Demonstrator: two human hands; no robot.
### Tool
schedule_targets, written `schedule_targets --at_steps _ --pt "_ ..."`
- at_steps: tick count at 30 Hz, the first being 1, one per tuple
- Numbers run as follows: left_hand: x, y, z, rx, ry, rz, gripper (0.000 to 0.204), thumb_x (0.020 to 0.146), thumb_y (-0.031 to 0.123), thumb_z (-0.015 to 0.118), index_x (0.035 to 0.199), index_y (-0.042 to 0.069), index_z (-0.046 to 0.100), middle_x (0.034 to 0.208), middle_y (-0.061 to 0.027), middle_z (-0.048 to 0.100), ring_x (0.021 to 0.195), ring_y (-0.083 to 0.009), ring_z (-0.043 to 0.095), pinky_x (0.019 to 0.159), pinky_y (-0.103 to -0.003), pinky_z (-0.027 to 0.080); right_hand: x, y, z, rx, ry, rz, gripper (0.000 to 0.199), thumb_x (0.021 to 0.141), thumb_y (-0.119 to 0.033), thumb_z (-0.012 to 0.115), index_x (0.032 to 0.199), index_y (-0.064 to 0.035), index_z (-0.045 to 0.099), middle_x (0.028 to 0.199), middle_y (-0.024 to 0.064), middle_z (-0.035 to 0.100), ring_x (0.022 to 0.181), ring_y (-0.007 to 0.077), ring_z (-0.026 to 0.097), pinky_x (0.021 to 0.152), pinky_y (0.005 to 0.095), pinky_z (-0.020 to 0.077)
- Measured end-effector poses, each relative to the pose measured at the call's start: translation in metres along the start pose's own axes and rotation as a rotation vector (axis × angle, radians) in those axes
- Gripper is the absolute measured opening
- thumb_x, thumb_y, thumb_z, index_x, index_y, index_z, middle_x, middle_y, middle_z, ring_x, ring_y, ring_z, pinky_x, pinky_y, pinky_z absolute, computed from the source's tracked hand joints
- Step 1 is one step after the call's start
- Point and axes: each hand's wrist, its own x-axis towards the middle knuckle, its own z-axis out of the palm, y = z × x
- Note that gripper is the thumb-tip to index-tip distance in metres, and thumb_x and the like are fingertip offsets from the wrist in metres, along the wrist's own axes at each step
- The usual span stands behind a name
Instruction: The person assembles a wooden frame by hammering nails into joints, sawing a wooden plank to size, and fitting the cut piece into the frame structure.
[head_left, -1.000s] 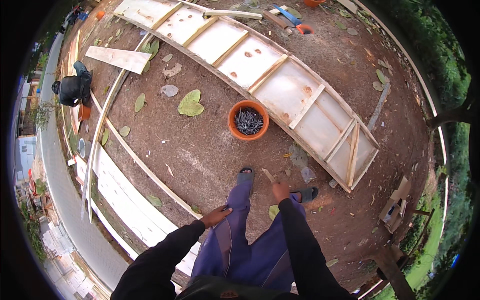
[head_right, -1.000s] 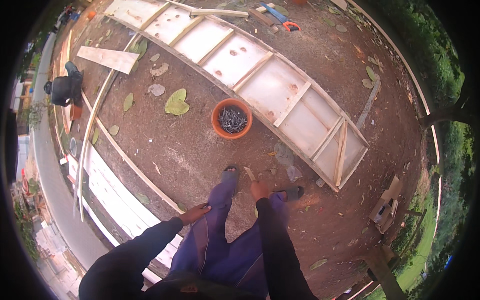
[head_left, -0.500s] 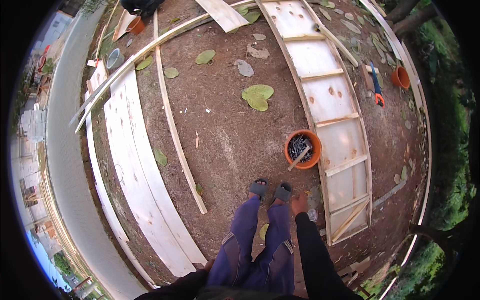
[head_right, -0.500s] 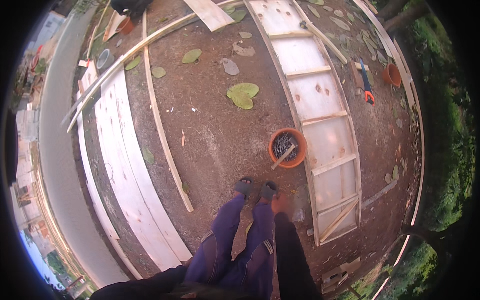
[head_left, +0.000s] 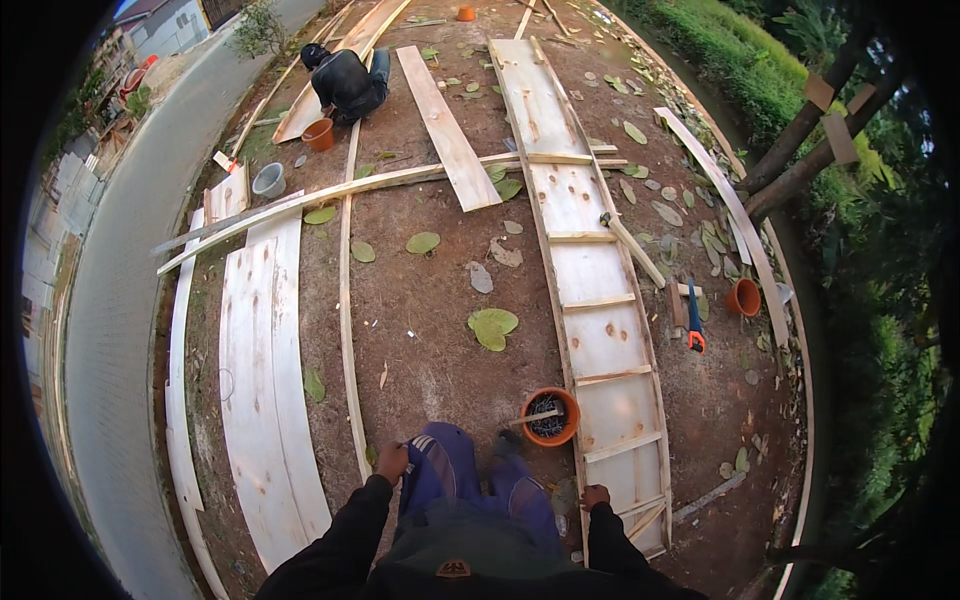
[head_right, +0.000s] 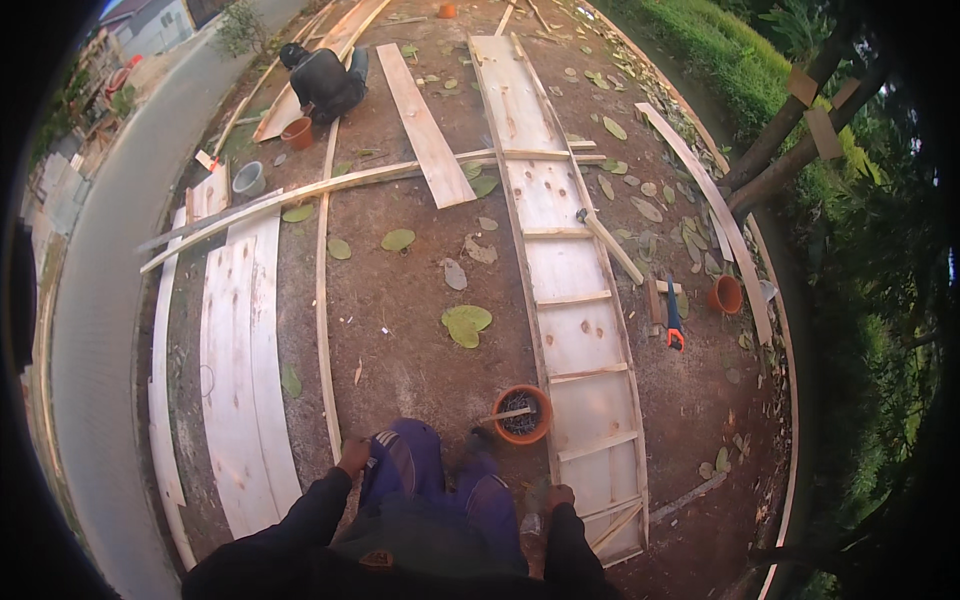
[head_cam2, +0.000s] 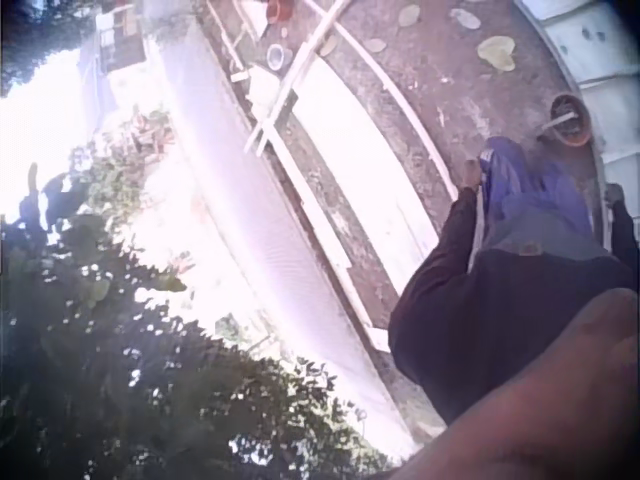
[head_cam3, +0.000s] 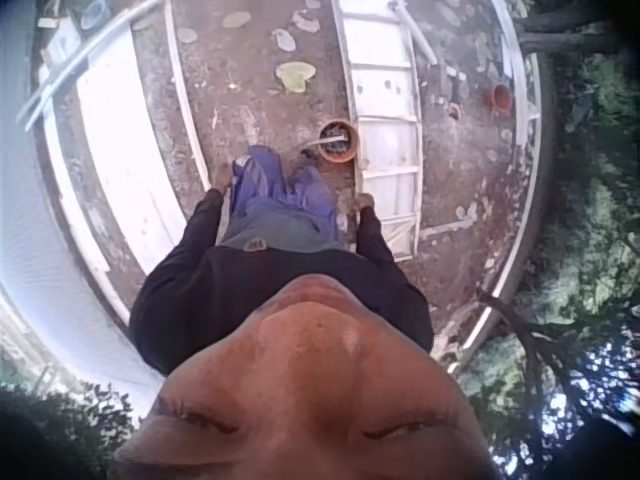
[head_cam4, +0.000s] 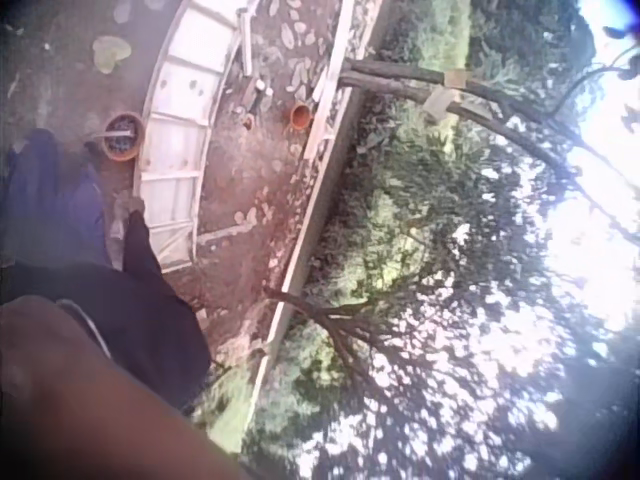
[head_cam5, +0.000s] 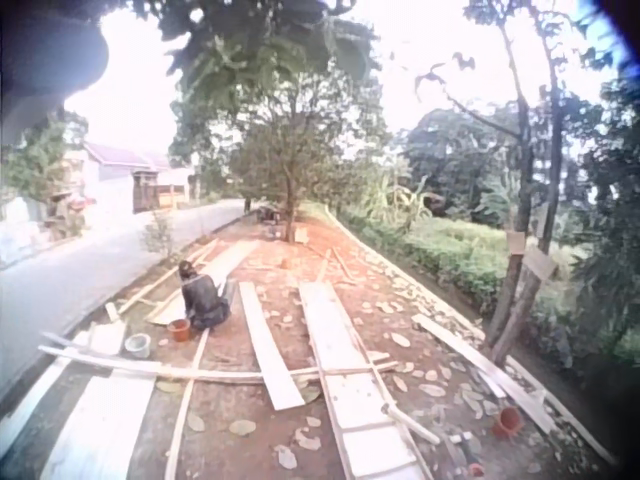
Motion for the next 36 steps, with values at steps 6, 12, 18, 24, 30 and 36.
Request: schedule_targets --at_steps 6,12,18,24,30,36 --pt "-0.028 0.024 -0.067 0.275 0.361 0.15 0.045 0.096 0.031 0.064 0.122 -0.005 0.072 0.115 -0.0276 0.073 0.113 -0.0436 0.069 0.097 -0.047 0.053 -0.009 -0.211 -0.023 0.148 -0.287 0.04 0.012 0.099 -0.015 0.058 0.103 -0.0037 0.059 0.076 0.0079 0.055 0.057 0.0233 0.057 0.047 0.0422 0.0396" --pt "-0.019 -0.067 -0.137 0.129 0.26 -0.123 0.045 0.095 0.036 0.065 0.114 -0.004 0.074 0.1 -0.025 0.076 0.102 -0.0429 0.073 0.089 -0.049 0.056 -0.01 -0.385 0.027 0.285 -0.275 -0.04 0.022 0.1 -0.02 0.058 0.114 -0.0051 0.062 0.08 0.0109 0.062 0.059 0.0228 0.06 0.05 0.0425 0.0468" --pt "0.018 -0.143 -0.249 -0.26 0.285 -0.452 0.037 0.096 0.034 0.062 0.098 -0.001 0.076 0.078 -0.0153 0.072 0.064 -0.0255 0.07 0.055 -0.043 0.054 -0.092 -0.514 0.207 -0.421 -0.578 -0.288 0.043 0.1 -0.033 0.062 0.128 0.0006 0.063 0.113 0.0183 0.071 0.087 0.0298 0.071 0.074 0.046 0.0569" --pt "0.043 -0.049 -0.318 -0.335 0.507 -0.321 0.036 0.094 0.031 0.063 0.104 -0.001 0.077 0.083 -0.016 0.074 0.066 -0.0231 0.071 0.06 -0.04 0.056 -0.268 -0.643 0.301 -1.116 -0.426 -0.733 0.064 0.091 -0.057 0.065 0.115 0.0016 0.074 0.113 0.024 0.075 0.112 0.0412 0.07 0.097 0.051 0.0543" --pt "0.115 -0.01 -0.345 -0.188 0.504 -0.226 0.043 0.096 0.033 0.063 0.119 -0.003 0.071 0.1 -0.0204 0.074 0.09 -0.0302 0.072 0.084 -0.045 0.055 -0.301 -0.715 0.358 -1.258 -0.517 -1.019 0.06 0.095 -0.054 0.062 0.108 0.0022 0.075 0.109 0.0254 0.074 0.104 0.0433 0.071 0.093 0.0528 0.0543" --pt "0.139 0.118 -0.352 -0.247 0.395 -0.012 0.047 0.096 0.038 0.065 0.118 -0.004 0.073 0.115 -0.0265 0.074 0.112 -0.0434 0.069 0.097 -0.047 0.053 -0.279 -0.787 0.418 -1.317 -0.713 -1.135 0.052 0.099 -0.045 0.056 0.108 0.0034 0.073 0.114 0.0301 0.07 0.108 0.0473 0.067 0.096 0.0561 0.0513"
